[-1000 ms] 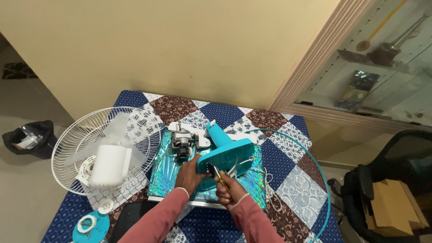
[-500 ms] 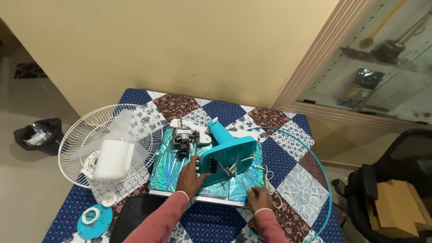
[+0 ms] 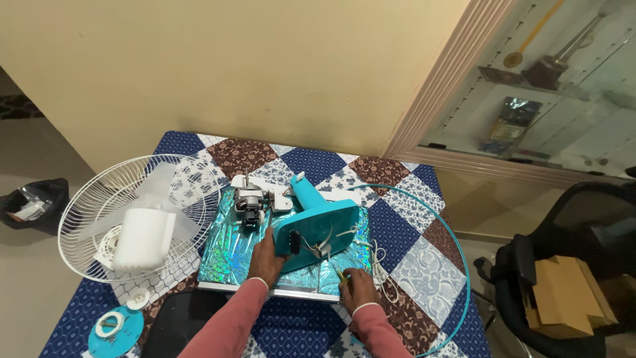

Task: The person assembles a small electronic device by inserting a black component into a teal housing, securing it with a screwdriver, and fitting a black cover. The person handles the component, screwdriver, and cover on a patterned table.

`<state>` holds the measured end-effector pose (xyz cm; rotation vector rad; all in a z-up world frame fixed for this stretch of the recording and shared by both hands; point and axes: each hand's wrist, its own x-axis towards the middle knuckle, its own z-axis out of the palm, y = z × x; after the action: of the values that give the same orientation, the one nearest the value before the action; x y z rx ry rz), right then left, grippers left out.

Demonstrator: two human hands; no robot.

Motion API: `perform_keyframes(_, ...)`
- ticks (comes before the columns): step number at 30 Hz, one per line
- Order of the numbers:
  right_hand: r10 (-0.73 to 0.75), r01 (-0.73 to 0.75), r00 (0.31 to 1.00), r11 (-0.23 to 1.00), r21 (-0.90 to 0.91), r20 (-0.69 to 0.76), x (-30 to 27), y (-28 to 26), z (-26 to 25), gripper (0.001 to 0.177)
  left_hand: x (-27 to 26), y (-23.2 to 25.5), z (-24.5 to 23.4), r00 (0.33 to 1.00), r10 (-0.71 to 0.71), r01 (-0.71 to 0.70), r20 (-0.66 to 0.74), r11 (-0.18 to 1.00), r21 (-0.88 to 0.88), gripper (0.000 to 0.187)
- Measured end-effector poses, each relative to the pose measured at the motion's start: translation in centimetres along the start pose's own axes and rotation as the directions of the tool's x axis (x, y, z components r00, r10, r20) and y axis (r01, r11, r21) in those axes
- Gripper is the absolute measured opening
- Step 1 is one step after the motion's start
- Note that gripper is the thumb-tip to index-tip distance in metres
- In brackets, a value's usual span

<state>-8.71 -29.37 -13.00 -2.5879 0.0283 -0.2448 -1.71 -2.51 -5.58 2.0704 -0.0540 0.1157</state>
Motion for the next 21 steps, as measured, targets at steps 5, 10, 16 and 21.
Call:
perform_keyframes(5, -0.022, 0.022, 1.0, 0.999, 0.025, -0.013, -0.2, 0.8, 0.6, 0.03, -0.1, 1.3, -0.2, 0.995, -0.074, 0.073, 0.059, 0.997, 0.021, 0.061)
perform_keyframes(10, -0.03, 0.029, 0.999, 0.998, 0.048, 0.016, 0.0, 1.2, 0.6, 0.03, 0.1, 1.6, -0.1, 0.993, -0.106, 0.103, 0.057, 0.994, 0.047, 0.06)
perform_keyframes(16, -0.033, 0.035, 0.999, 0.997, 0.068, -0.027, 0.0, 0.8, 0.6, 0.029, 0.5, 1.0, -0.4, 0.992, -0.093, 0.093, 0.085, 0.996, 0.004, 0.064)
perform_keyframes(21, -0.019, 0.021, 0.999, 0.998, 0.059, -0.032, 0.1, 0.5, 0.5, 0.028, 0.2, 1.3, -0.1, 0.992, -0.109, 0.109, 0.069, 0.994, 0.004, 0.067)
